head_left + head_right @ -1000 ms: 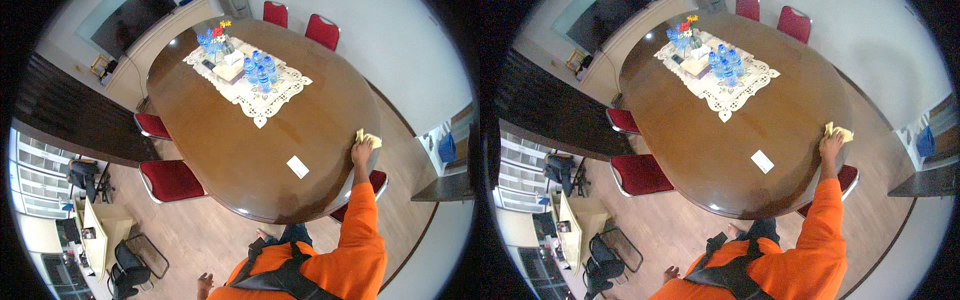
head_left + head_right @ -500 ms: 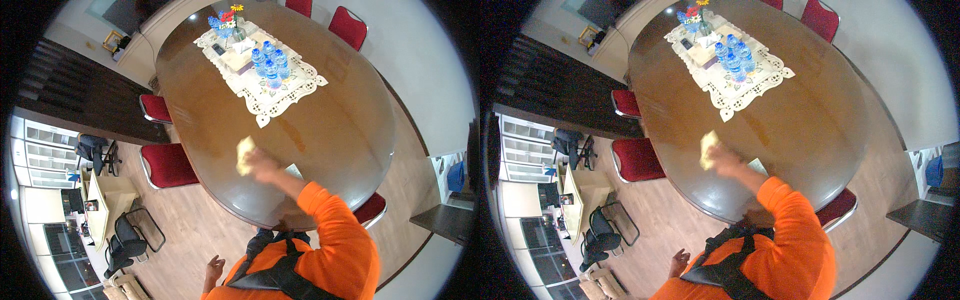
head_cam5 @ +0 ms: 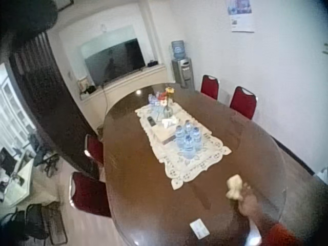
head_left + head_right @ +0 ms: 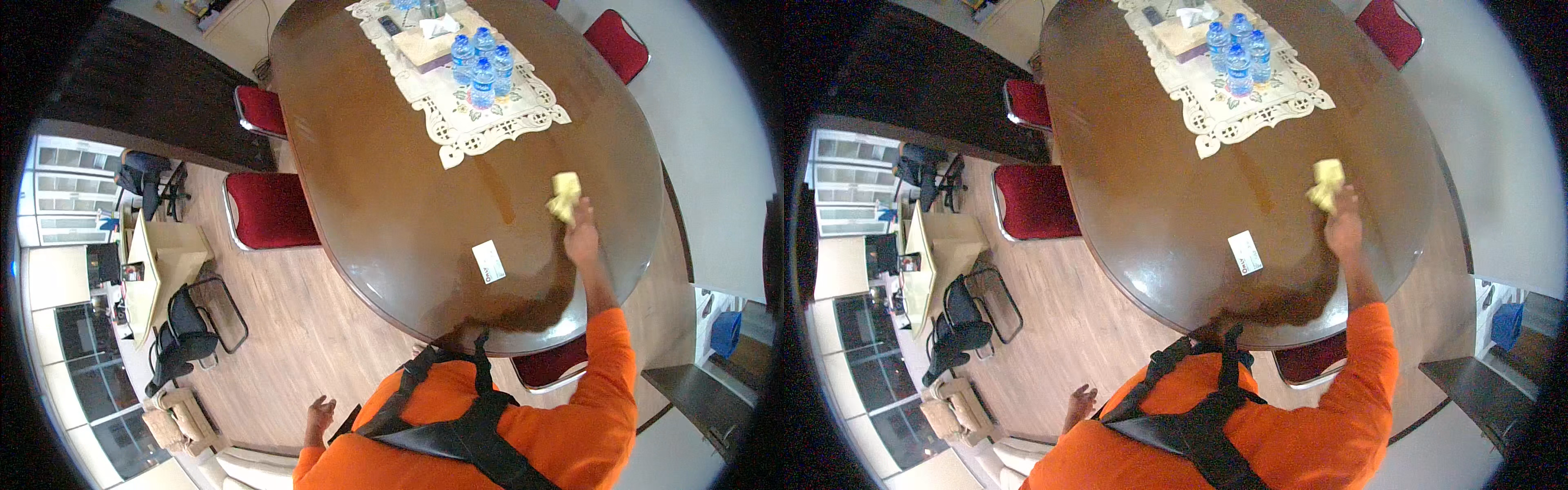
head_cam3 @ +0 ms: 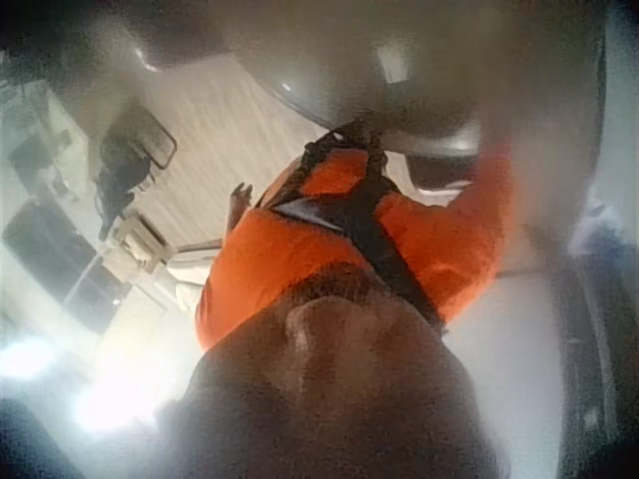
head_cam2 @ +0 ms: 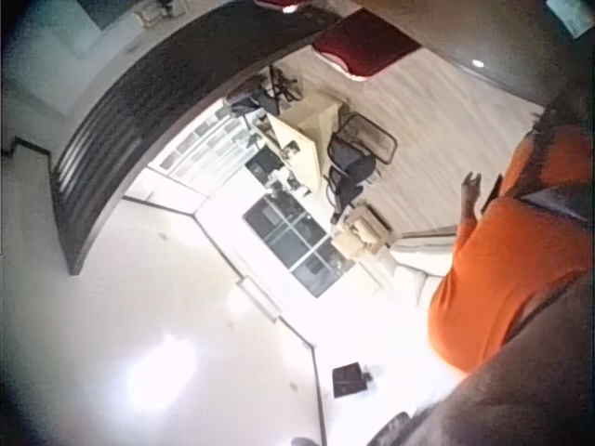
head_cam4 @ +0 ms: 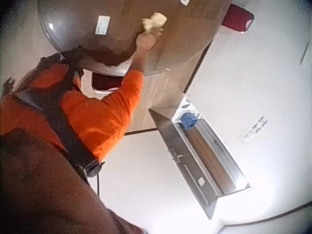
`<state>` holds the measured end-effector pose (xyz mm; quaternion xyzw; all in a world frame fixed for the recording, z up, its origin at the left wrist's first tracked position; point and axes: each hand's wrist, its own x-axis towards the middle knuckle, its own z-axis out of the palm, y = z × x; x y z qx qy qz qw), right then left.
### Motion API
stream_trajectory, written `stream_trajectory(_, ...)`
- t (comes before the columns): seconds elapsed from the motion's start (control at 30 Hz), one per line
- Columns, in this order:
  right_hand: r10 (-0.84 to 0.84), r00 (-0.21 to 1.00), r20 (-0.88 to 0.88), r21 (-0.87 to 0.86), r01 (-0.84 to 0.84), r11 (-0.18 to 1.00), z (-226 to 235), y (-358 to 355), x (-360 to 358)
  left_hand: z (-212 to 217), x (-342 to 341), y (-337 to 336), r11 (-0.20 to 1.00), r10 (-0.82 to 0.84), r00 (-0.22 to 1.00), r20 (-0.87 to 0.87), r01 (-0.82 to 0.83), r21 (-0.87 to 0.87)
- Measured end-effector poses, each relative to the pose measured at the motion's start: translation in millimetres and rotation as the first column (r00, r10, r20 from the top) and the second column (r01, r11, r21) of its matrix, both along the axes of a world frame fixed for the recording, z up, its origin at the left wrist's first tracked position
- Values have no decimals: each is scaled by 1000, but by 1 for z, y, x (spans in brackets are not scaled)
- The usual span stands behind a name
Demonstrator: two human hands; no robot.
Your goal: The person wipes a large oval dining table with a yellow cloth, moving around the perimeter to clean the surface. They then move to a nearby office desk, wiping the top surface and the side panel with the same cloth. The person is barefoot throughout the task.
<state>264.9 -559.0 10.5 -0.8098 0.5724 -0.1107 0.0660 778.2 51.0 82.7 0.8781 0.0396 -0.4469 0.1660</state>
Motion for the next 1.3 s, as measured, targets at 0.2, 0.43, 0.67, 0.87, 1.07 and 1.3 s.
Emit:
stream_trajectory(0.2,-89,992,92,72,82,994,4,6,178,-2,-5,-10,958,-250,967,58,255,-130)
stream_trajectory(0.43,593,770,237,157,-632,758,0,182,416,16,2,-5,896,-324,940,103,340,-284)
stream_trajectory(0.67,262,951,162,73,-276,958,-13,283,348,-42,31,209,972,64,998,2,-61,-226)
stream_trajectory(0.87,-83,982,-168,7,85,996,-9,335,159,-73,11,430,879,453,891,-19,-450,-161)
stream_trajectory(1.07,-286,958,32,-64,288,955,-17,357,234,-93,30,469,803,583,806,-98,-591,-83)
stream_trajectory(1.3,378,902,207,-13,-384,923,-28,343,467,-45,91,305,936,-36,975,220,111,-335)
